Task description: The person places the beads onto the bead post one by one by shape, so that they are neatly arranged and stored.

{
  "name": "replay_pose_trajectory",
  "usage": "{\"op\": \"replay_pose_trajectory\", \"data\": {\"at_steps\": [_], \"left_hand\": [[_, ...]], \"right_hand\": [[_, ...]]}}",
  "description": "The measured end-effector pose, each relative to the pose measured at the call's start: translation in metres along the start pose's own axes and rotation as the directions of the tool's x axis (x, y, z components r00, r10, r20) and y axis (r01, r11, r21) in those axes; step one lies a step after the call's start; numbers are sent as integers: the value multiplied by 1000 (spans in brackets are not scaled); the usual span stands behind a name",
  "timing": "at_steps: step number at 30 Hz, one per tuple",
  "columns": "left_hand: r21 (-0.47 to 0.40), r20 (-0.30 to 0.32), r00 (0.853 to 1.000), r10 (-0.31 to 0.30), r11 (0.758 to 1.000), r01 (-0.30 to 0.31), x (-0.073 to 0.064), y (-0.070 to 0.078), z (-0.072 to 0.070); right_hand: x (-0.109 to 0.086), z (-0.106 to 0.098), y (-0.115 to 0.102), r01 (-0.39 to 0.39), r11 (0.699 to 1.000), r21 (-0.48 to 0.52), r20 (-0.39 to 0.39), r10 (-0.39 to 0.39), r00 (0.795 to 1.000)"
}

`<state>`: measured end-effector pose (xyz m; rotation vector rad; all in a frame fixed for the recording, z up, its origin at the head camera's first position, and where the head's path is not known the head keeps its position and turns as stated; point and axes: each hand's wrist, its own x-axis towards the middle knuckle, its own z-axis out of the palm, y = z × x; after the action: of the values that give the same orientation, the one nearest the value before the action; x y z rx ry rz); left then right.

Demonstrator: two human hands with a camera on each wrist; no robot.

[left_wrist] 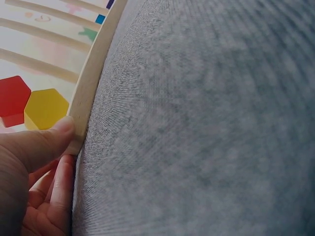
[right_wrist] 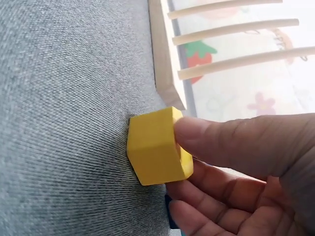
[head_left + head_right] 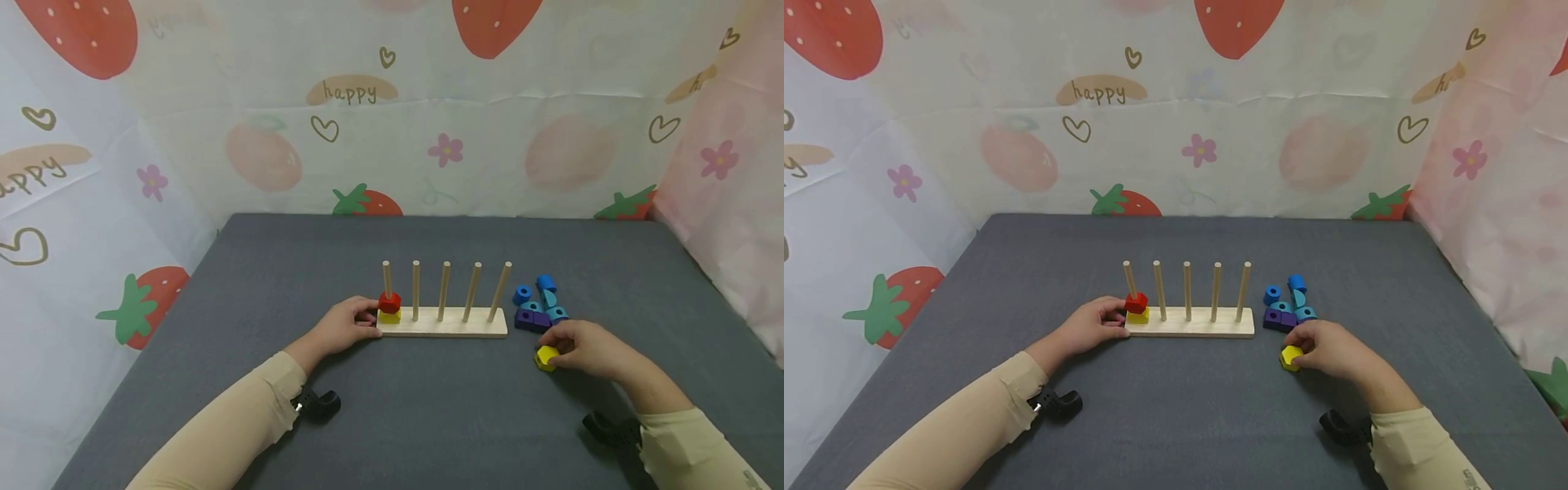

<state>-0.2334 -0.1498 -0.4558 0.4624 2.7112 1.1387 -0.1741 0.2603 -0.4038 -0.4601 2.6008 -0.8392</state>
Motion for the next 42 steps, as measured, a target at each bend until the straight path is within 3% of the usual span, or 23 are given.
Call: {"op": "replay_pose_trajectory", "data": {"at_steps": [9, 17, 22, 28, 34, 42], "left_hand": [[5, 2, 1000, 6, 1000, -6, -1, 1, -1], [-6, 4, 1000, 8, 1000, -8, 0, 0, 0], [-10, 1, 1000, 9, 1000, -9, 0, -1, 0], [-3, 0, 1000, 13, 1000, -13, 0, -1, 0], [-10, 0, 1000, 6, 1000, -6, 0, 0, 0], [-12, 0, 1000, 4, 1000, -4, 0, -1, 0]], "right_hand": [[3, 1, 3, 13, 999, 46, 21, -14, 1000], [3, -4, 2, -57, 990, 126, 92, 46, 995], [4, -5, 1, -26, 990, 140, 88, 13, 996], [6, -8, -5, 53, 972, 231, 15, -58, 998], [9, -9, -22, 108, 974, 199, -110, -87, 990], [14, -16, -62, 236, 956, 174, -285, -181, 941]]}}
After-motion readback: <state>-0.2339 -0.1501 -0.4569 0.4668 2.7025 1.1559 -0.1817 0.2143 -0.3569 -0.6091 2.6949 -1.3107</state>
